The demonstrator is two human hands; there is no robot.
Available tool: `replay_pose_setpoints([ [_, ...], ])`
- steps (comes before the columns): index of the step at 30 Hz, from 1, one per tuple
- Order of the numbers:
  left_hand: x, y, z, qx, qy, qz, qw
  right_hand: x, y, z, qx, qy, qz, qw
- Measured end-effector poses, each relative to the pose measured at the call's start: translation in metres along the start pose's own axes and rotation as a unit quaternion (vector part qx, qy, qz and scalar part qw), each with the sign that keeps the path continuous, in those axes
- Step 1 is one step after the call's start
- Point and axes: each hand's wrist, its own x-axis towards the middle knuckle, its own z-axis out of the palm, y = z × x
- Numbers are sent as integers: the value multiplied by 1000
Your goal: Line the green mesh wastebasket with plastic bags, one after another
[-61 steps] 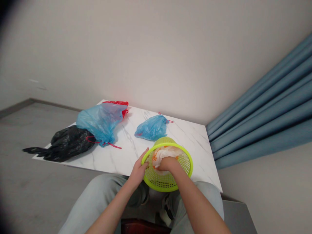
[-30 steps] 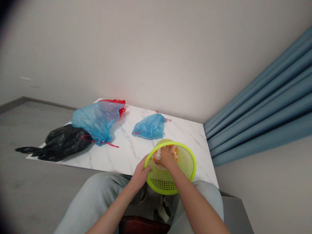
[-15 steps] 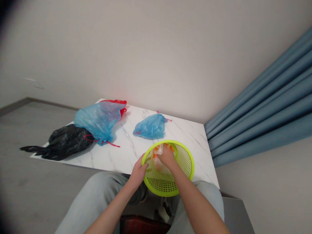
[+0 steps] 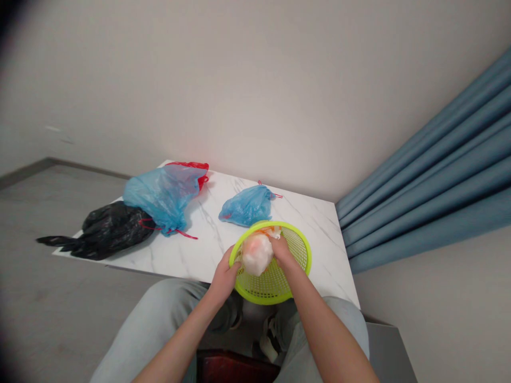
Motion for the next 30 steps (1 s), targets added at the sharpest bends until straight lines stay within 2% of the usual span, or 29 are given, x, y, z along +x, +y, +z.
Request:
replay_pose_setpoints([
  [4,4,0,-2,7,25,1,1000,-5,-11,3,198,-24,17,980],
  [9,8,7,-1,1,45,-46,998,-4,-29,6,256,-57,20,965],
  [13,11,14,5,-53,50,-83,994,-7,-46,2,357,-64,32,931],
  [16,13,19,10,-62,61,-80,993,-15,-55,-6,403,-59,51,912],
  [20,13,22,14,-77,63,-100,990,-27,-65,-19,424,-52,34,903],
  [25,15,27,18,-104,35,-163,980,-35,-77,-27,387,-75,16,919],
  [30,19,37,31,-114,14,-189,975,-37,-76,-36,353,-48,-33,934],
])
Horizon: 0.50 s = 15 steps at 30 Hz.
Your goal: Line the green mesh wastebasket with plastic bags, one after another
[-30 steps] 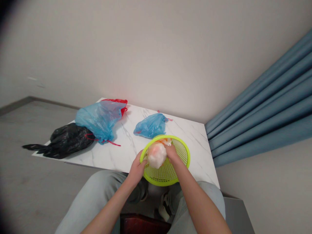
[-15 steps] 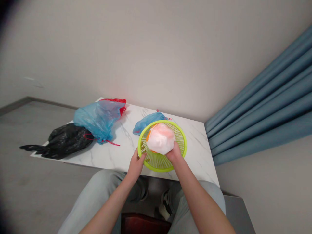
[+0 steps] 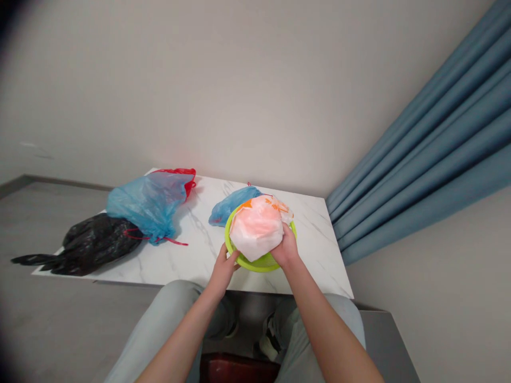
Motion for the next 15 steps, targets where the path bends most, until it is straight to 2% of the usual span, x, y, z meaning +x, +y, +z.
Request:
replay_pose_setpoints([
  [5,11,-8,13,20,2,25,999,-9,-13,-16,54,16,-42,998],
  [9,11,-7,14,104,42,73,991,-20,-22,-25,100,-5,-64,993],
  [11,1,5,14,170,91,145,971,-25,-22,-26,100,11,-82,992],
  [13,-17,23,16,230,135,246,932,-30,-20,-23,98,28,-98,990],
  [15,-37,42,21,272,127,339,892,-35,-17,-17,98,26,-109,989],
])
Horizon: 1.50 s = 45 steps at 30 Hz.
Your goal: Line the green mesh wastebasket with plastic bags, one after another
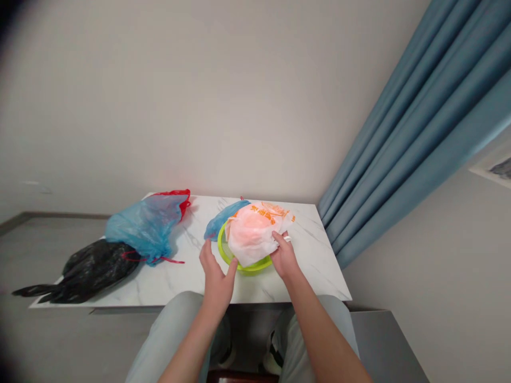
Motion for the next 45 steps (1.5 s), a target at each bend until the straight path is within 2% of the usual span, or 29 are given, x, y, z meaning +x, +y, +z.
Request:
replay_pose_setpoints([
  [3,-3,32,-8,29,-57,125,990,-9,8,13,-2,-20,-16,1000],
  [5,-4,40,-7,62,-84,166,981,-14,14,23,-2,-31,-18,999],
  [7,0,38,-6,103,-77,164,978,-16,21,31,-1,-40,-8,999],
  [9,6,28,-8,129,-40,141,981,-17,27,36,-12,-64,13,998],
  [12,20,9,-21,125,3,97,987,-19,31,38,-104,-129,12,986],
  [14,29,1,-33,95,17,54,994,-23,30,39,-220,-175,-51,958],
  [17,38,-4,-52,34,46,-25,998,-34,26,43,-392,-212,-192,874],
  [19,41,-2,-63,15,48,-63,997,-40,24,48,-457,-197,-258,828],
  [22,42,4,-75,28,14,-71,997,-44,23,54,-497,-149,-310,797],
  [26,40,14,-86,28,-18,-28,999,-43,24,60,-538,-112,-326,770],
  [28,39,17,-87,-11,24,-54,998,-44,25,63,-563,-113,-315,756],
  [29,39,18,-87,-38,61,-91,993,-45,27,64,-575,-124,-308,748],
  [31,40,20,-88,-97,142,-193,966,-46,30,66,-593,-155,-297,733],
  [33,45,20,-91,-132,193,-270,934,-48,34,66,-601,-183,-297,719],
  [36,59,19,-104,-135,276,-298,904,-49,38,65,-601,-209,-320,702],
  [38,68,18,-113,-140,344,-293,881,-50,38,62,-592,-225,-333,699],
  [40,74,19,-121,-160,383,-264,871,-51,38,57,-573,-248,-324,711],
  [43,74,25,-127,-184,359,-170,899,-54,37,51,-524,-264,-282,759],
  [45,71,35,-129,-157,309,-107,932,-57,33,48,-502,-225,-270,790],
])
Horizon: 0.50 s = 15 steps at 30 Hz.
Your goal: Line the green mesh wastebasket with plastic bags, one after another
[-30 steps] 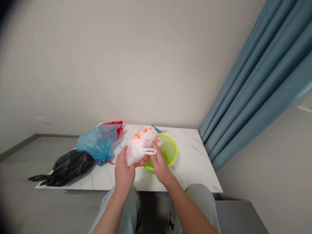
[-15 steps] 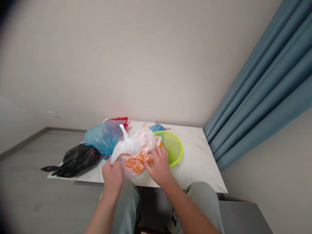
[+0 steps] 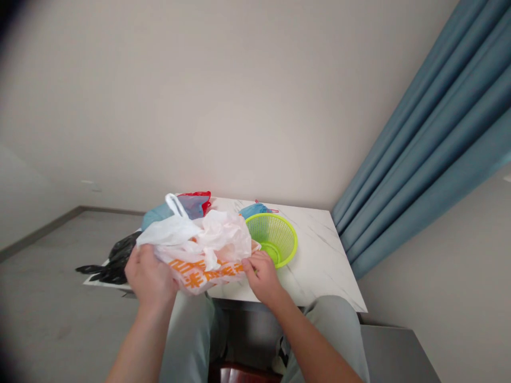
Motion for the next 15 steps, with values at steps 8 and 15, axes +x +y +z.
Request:
replay_pose_setpoints([
  [8,-22,44,2,235,-264,148,924,2,-30,-15,-86,109,-98,986],
  [15,-22,17,-11,235,-153,113,953,-5,-7,-5,37,145,19,989],
])
